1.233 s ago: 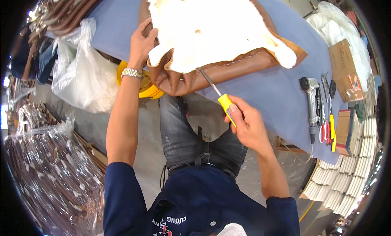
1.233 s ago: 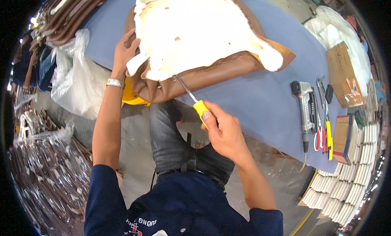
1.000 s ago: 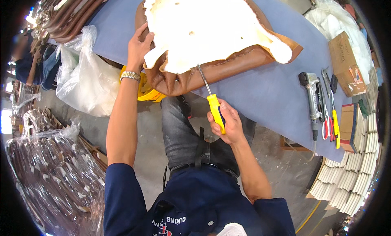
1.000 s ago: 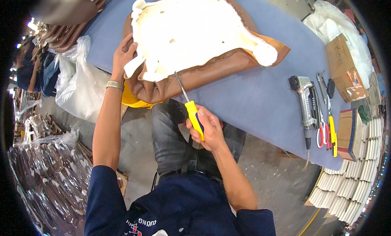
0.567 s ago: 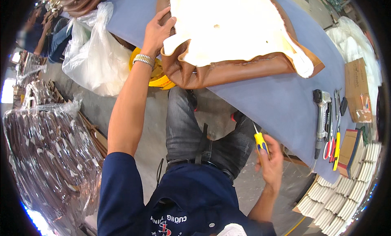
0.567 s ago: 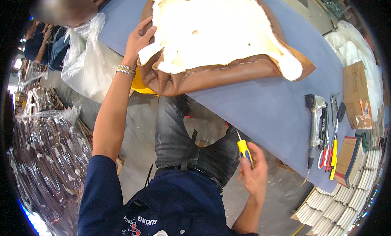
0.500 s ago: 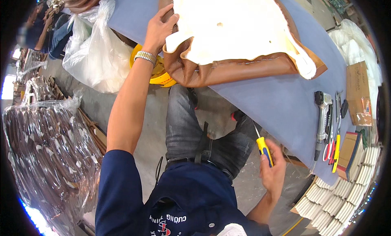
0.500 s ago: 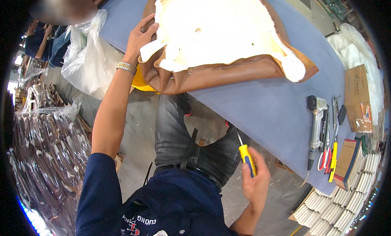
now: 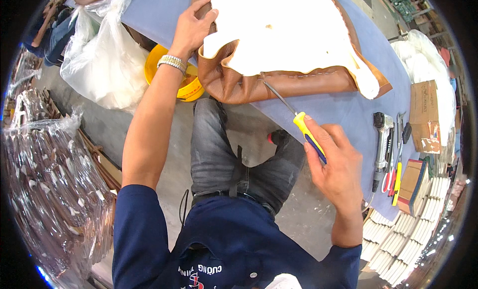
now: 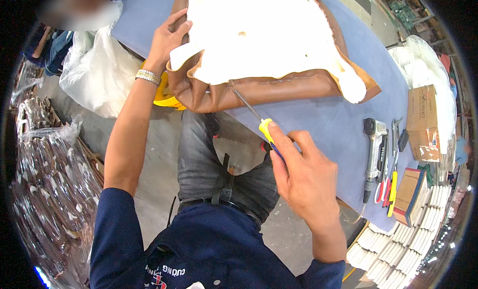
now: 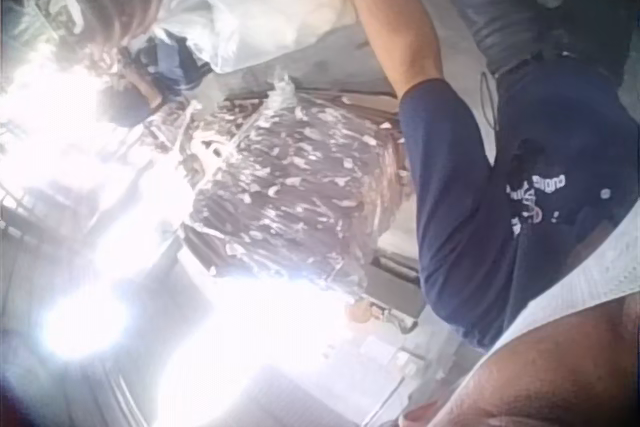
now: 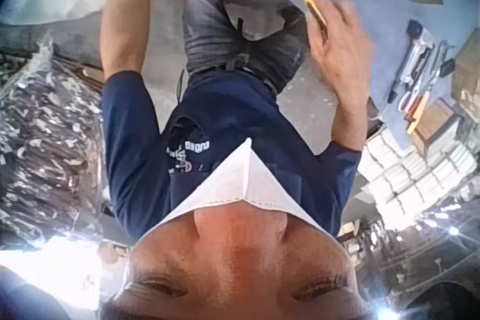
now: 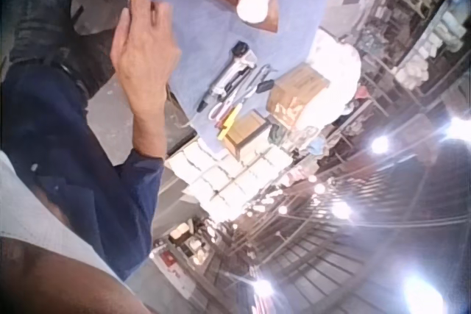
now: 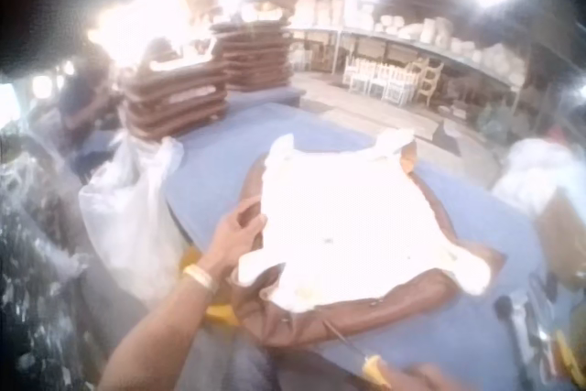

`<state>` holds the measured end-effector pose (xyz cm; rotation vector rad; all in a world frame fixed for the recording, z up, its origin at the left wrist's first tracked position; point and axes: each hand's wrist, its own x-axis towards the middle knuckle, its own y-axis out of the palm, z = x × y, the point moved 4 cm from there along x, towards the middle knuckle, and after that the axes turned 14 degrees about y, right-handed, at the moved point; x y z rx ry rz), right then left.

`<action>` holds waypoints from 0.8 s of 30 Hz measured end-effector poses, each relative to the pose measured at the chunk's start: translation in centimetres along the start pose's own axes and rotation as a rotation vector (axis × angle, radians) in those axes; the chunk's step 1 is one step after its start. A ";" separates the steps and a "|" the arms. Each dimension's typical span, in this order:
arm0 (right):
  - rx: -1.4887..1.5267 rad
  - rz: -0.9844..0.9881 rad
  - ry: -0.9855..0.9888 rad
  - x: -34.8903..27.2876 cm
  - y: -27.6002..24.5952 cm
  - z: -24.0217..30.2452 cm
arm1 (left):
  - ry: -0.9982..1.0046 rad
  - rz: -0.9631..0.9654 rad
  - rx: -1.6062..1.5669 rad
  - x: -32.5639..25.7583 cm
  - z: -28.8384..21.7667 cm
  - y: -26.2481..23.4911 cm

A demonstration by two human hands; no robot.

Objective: The person staples white fabric onto a brown cushion base using a pneumatic staple gun. They repeatedly pull the fabric taut, fire staples along the edges, and use a yellow-handled screwdriver to tuck and smooth the fabric into the cushion's crevices. The person works around the perimeter of the cushion, adjusting the fabric and securing it in place.

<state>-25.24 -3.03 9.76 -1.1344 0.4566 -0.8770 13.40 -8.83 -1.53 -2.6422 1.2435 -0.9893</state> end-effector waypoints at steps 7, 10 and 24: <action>-0.218 0.099 -0.106 1.8 -1.5 1.5 | -0.014 -0.012 0.023 -0.1 1.5 -0.4; -0.332 0.115 -0.199 2.5 -1.9 1.9 | -0.026 -0.005 0.062 -0.1 1.4 -0.4; 1.363 0.238 0.685 -3.4 11.4 -3.5 | 0.136 0.005 0.121 -0.3 1.1 -0.3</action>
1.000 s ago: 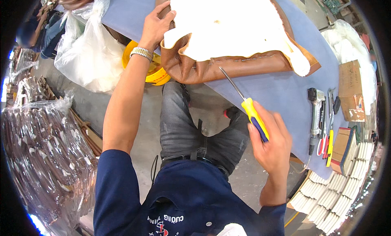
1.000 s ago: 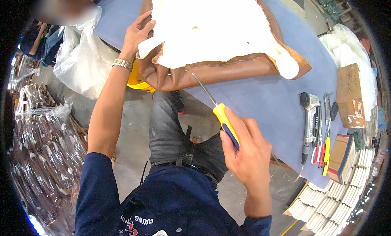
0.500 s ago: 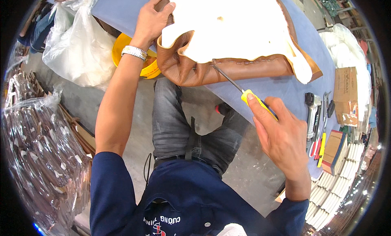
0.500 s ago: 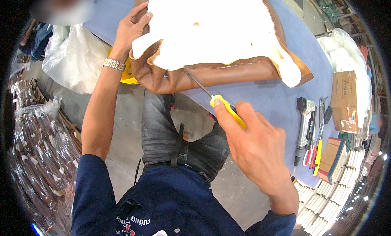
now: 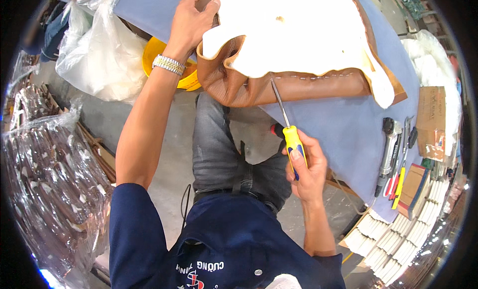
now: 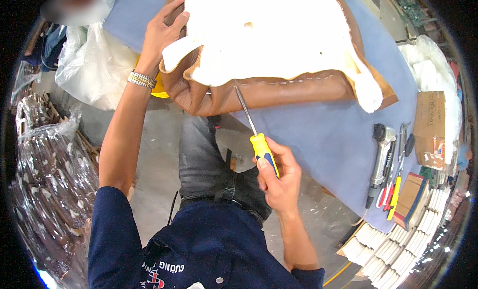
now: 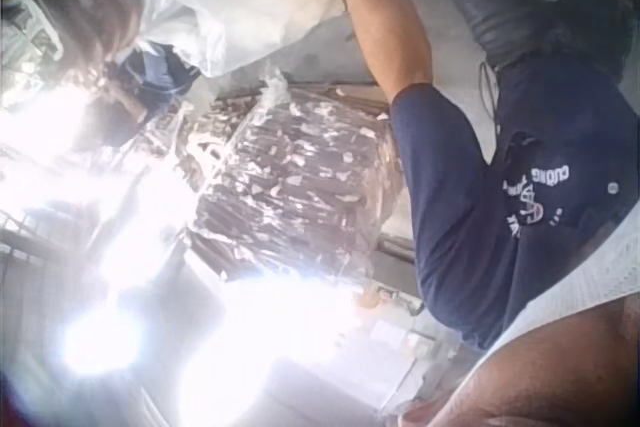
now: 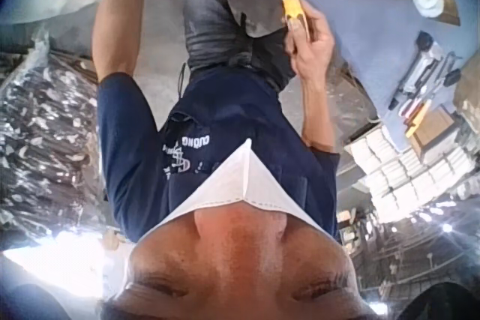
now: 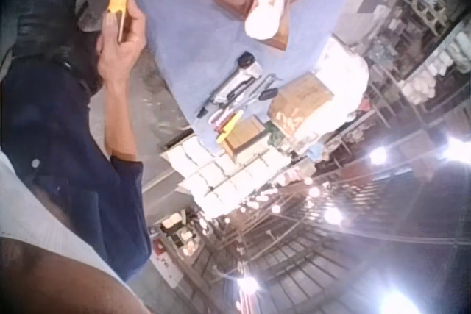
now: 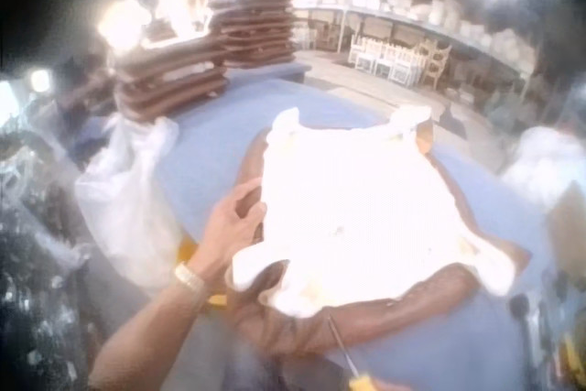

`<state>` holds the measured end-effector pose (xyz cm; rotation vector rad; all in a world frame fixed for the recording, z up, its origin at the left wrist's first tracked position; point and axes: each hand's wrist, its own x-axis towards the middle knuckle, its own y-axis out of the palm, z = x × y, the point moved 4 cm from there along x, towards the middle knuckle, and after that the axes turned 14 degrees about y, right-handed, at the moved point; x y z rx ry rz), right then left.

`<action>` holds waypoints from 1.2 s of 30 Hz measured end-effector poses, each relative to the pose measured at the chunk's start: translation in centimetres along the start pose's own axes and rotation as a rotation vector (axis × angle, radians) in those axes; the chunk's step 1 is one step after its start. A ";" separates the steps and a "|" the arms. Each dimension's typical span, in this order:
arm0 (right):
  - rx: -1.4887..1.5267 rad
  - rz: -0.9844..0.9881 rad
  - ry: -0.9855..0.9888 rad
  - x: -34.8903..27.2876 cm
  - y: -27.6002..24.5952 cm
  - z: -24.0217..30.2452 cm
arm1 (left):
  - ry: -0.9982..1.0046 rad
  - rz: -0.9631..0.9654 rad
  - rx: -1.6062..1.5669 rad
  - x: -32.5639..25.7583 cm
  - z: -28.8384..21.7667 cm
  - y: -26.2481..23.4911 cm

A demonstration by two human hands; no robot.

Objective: The person staples white fabric onto a brown cushion base using a pneumatic staple gun. They repeatedly pull the fabric taut, fire staples along the edges, and use a yellow-handled screwdriver to tuck and smooth the fabric into the cushion's crevices. The person works around the perimeter of the cushion, adjusting the fabric and securing it in place.

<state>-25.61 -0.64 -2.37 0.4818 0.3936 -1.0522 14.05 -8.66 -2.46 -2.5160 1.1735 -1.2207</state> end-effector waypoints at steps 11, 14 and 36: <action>-0.451 -0.195 -0.376 -0.9 0.9 0.3 | -0.143 -0.013 -0.098 0.3 -2.1 0.0; -0.661 -0.239 -0.477 -0.6 1.3 1.4 | -0.173 -0.007 -0.103 0.1 -2.2 -0.2; 0.583 0.182 0.360 -5.2 -8.3 -15.9 | -0.101 -0.123 0.095 -4.9 -8.3 4.1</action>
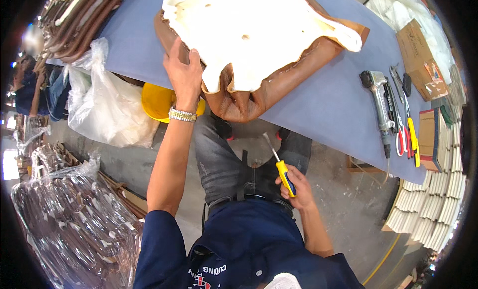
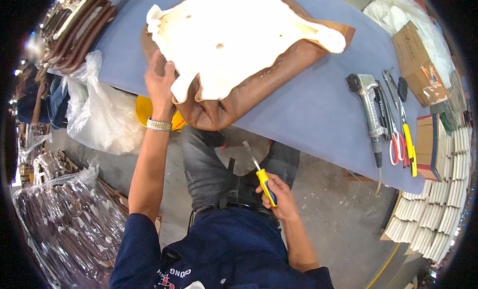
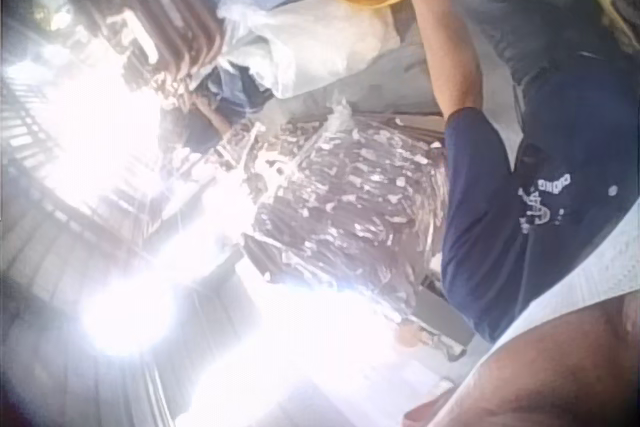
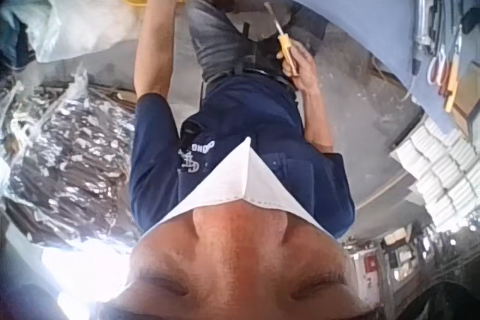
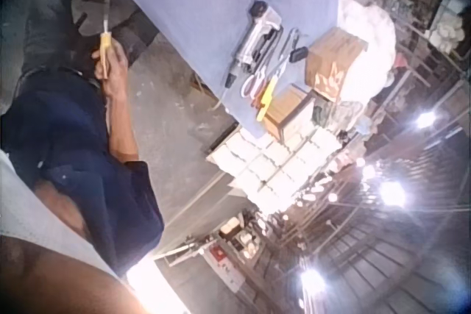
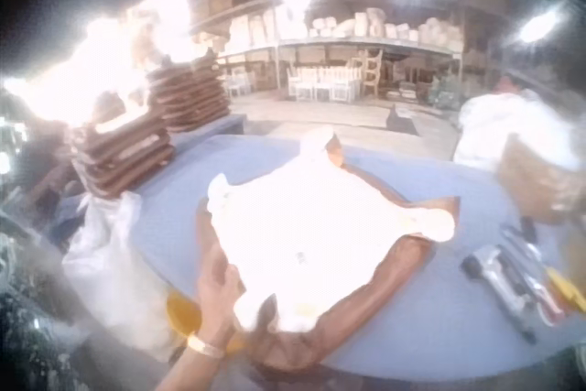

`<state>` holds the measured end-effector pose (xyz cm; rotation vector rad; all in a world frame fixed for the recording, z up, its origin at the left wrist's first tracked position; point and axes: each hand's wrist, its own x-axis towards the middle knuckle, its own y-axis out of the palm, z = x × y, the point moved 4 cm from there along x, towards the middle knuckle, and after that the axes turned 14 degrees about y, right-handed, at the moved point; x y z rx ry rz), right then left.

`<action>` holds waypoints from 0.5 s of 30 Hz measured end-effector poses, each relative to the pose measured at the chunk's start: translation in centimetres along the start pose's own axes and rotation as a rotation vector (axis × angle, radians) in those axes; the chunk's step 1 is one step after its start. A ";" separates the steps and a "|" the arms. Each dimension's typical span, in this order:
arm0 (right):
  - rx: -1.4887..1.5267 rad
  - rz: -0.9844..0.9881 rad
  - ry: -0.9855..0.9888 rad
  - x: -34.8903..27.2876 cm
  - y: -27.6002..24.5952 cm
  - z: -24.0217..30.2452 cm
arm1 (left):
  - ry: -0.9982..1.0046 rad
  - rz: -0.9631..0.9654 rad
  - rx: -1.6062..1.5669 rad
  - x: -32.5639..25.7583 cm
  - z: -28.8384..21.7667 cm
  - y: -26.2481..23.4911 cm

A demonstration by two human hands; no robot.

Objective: The person staples white fabric onto a brown cushion base using a pneumatic staple gun. They repeatedly pull the fabric taut, fire staples along the edges, and use a yellow-handled screwdriver to tuck and smooth the fabric into the cushion's crevices. The person works around the perimeter of the cushion, adjusting the fabric and securing it in place.

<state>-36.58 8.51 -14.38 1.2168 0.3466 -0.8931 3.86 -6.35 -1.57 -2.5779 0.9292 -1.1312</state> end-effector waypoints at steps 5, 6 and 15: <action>0.768 0.107 -0.054 1.7 -0.4 0.3 | 0.389 -0.048 -0.058 1.3 -6.1 -1.3; 0.517 0.356 -0.154 -0.8 2.6 3.1 | 0.422 -0.043 -0.210 1.7 -8.0 -2.0; -0.753 -0.751 -0.640 -19.3 -0.2 13.9 | 0.779 0.757 0.359 -2.5 -14.7 1.8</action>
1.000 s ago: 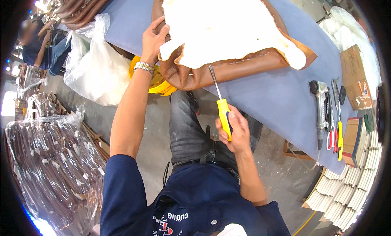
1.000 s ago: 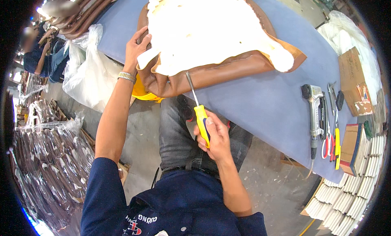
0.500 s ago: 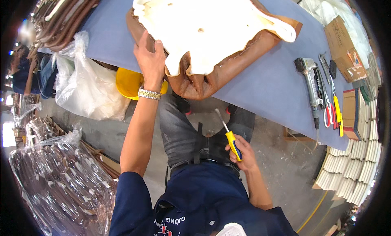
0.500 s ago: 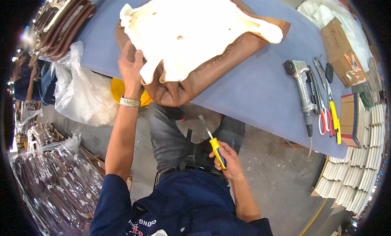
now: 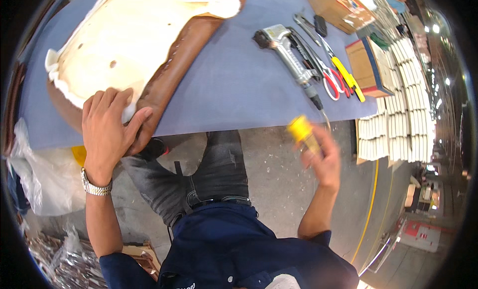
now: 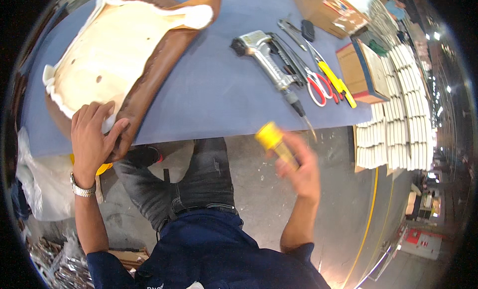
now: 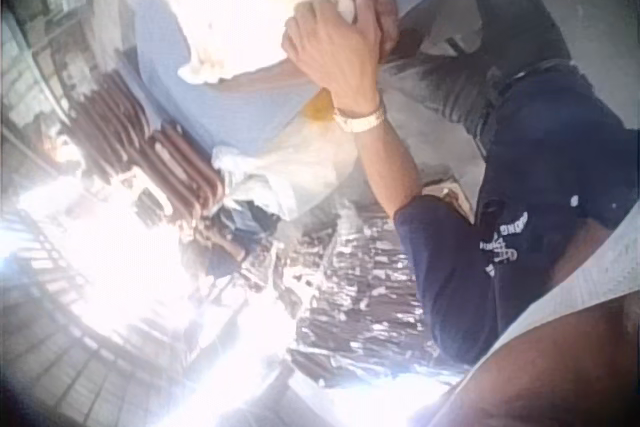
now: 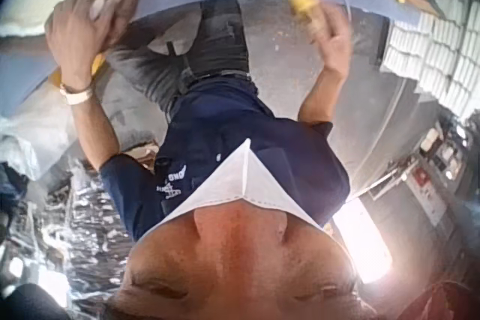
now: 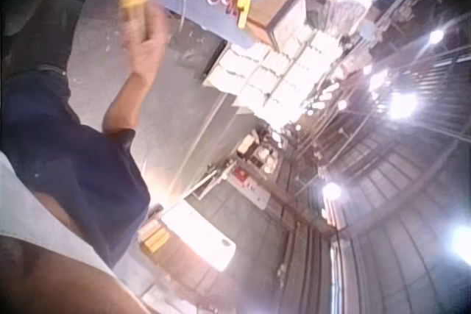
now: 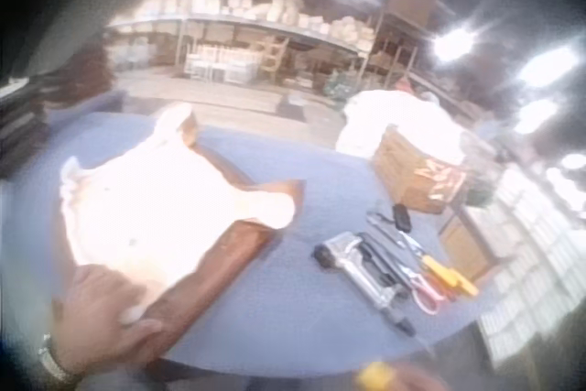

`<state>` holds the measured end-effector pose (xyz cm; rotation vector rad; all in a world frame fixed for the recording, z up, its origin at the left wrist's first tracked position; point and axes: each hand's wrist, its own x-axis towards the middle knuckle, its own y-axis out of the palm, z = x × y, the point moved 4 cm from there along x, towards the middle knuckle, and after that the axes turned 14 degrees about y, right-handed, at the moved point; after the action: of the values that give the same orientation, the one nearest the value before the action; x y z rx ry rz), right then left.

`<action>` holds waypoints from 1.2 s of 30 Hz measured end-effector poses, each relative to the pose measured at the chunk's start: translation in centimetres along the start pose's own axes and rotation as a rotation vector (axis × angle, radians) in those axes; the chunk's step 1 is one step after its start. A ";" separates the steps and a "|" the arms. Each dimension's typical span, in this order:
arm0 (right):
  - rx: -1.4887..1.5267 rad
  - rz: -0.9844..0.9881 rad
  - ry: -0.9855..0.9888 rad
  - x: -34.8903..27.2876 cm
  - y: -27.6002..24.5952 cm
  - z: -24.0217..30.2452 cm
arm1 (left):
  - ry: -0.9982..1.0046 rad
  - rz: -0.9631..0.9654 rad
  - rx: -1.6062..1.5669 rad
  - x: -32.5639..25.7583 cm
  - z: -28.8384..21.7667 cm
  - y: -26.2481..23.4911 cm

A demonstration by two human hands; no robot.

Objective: The person staples white fabric onto a brown cushion base using a pneumatic staple gun. They repeatedly pull the fabric taut, fire staples along the edges, and use a yellow-handled screwdriver to tuck and smooth the fabric into the cushion's crevices. The person works around the perimeter of the cushion, adjusting the fabric and securing it in place.

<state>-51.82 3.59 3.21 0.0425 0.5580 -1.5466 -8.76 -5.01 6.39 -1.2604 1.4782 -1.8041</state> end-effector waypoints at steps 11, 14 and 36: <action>-0.807 -0.658 -0.660 18.1 -10.3 5.1 | -0.049 -0.102 -0.347 0.1 1.1 0.1; -0.819 -0.362 -0.450 18.5 -0.3 8.7 | -0.058 -0.076 -0.396 0.0 3.6 -1.0; 0.173 0.239 -0.195 3.9 17.8 6.2 | -0.018 0.070 -0.366 1.4 3.1 3.1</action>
<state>-33.32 -1.39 1.55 0.0861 0.2533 -1.3436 -7.28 -8.54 3.94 -1.3673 1.8782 -1.5178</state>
